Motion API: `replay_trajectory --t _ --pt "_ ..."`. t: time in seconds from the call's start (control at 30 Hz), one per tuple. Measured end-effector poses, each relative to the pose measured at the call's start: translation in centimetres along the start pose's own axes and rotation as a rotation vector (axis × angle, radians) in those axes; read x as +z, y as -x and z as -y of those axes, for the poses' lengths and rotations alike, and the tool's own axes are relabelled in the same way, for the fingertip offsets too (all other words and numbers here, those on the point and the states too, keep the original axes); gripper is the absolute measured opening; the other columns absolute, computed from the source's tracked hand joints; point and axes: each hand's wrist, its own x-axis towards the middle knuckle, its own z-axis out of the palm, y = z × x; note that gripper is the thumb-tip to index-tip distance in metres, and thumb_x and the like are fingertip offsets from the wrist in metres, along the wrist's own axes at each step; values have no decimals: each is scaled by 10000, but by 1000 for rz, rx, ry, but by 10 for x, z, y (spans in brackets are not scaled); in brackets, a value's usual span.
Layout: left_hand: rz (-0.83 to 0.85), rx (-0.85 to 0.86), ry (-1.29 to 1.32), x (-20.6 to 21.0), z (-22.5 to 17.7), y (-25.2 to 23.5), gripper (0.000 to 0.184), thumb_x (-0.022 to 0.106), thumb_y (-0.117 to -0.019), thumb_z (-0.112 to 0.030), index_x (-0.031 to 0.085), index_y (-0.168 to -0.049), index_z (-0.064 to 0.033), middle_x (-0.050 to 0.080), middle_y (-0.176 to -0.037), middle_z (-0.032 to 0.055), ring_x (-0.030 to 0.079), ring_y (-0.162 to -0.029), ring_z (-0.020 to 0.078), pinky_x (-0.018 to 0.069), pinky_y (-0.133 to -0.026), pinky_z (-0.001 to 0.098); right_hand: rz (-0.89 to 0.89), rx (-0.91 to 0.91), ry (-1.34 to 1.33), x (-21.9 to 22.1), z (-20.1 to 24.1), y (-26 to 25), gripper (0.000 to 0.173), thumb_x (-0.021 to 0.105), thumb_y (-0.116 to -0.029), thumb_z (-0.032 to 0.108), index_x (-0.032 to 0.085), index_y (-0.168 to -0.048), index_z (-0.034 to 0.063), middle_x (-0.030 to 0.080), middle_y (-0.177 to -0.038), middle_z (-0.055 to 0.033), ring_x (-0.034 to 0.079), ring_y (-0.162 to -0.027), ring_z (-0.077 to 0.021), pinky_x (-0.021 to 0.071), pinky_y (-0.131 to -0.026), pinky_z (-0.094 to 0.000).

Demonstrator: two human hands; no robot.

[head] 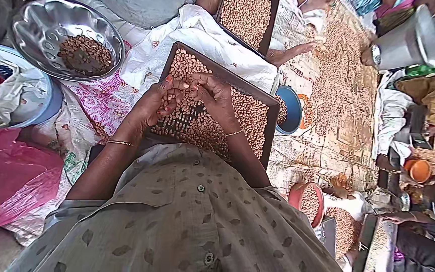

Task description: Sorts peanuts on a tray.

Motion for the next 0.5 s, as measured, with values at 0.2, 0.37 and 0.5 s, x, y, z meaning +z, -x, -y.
replay_trajectory --t 0.2,0.37,0.5 --pt "107 166 434 -17 0 2 363 282 -1114 -240 584 -932 -154 507 -710 -82 395 -456 -36 329 -392 88 178 89 666 22 -54 7 161 617 -975 95 735 -1022 -5 735 -1048 -183 733 -923 -331 589 -776 -508" --pt "139 223 606 -24 1 2 378 257 -1123 -236 570 -934 -141 540 -771 -52 422 -471 -21 348 -398 90 143 176 869 41 -46 12 169 604 -985 130 726 -1014 17 707 -1082 -184 724 -862 -339 580 -655 -486" --pt "134 239 591 -25 1 2 375 260 -1123 -235 572 -934 -143 542 -784 -51 416 -474 -21 342 -399 90 110 238 911 48 -44 12 193 608 -983 161 711 -1032 5 688 -1119 -183 720 -887 -331 582 -666 -478"
